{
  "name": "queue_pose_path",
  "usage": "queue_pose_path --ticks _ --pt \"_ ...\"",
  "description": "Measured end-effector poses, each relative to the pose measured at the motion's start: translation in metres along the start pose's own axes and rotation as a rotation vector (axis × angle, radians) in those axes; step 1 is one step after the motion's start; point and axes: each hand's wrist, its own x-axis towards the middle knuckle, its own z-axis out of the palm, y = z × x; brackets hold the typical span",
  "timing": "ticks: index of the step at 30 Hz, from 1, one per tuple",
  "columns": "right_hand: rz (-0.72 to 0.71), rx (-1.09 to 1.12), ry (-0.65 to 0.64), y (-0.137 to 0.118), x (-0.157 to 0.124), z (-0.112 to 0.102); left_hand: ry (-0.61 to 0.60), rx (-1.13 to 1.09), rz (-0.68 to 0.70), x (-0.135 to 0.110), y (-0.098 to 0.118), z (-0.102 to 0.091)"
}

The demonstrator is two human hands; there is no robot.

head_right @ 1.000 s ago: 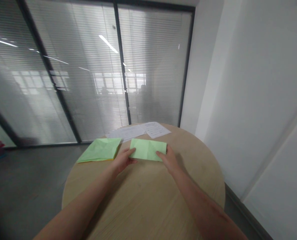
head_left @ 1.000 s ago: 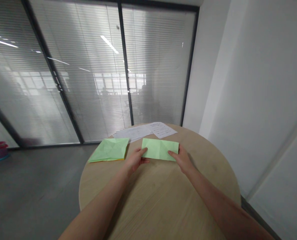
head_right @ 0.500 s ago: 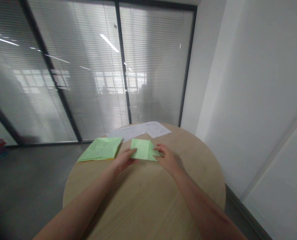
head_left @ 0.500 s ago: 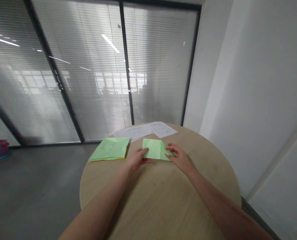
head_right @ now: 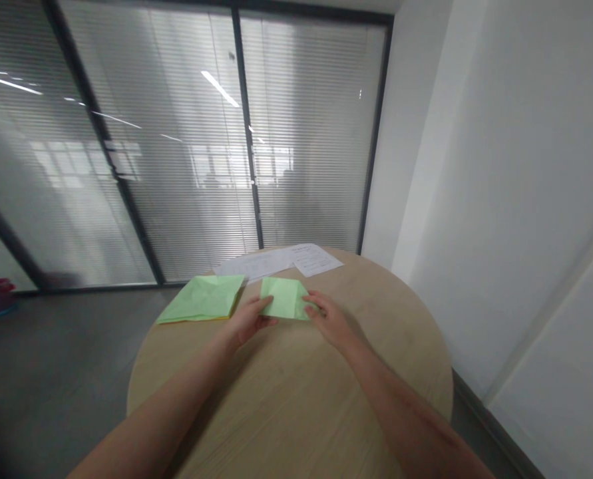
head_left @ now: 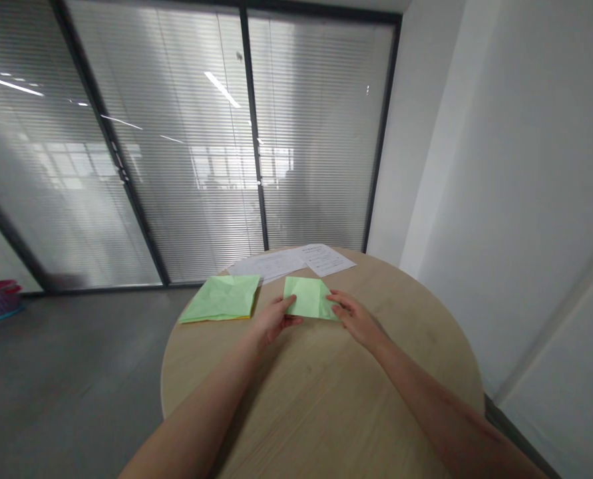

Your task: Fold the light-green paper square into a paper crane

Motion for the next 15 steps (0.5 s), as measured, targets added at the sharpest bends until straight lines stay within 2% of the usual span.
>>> queue_pose_path --ticks 6,10,13,15 --pt "0.155 0.234 0.020 0.005 0.004 0.001 0.023 0.042 -0.017 0.002 -0.003 -0.001" --pt "0.238 0.221 0.001 0.012 0.006 0.001 0.015 0.089 -0.005 0.004 -0.007 -0.002" --pt "0.285 0.261 -0.002 0.014 0.006 0.001 0.010 0.167 0.050 0.007 -0.010 -0.005" --pt "0.296 0.306 -0.018 0.014 0.006 0.002 0.020 0.254 0.142 0.012 -0.012 -0.009"
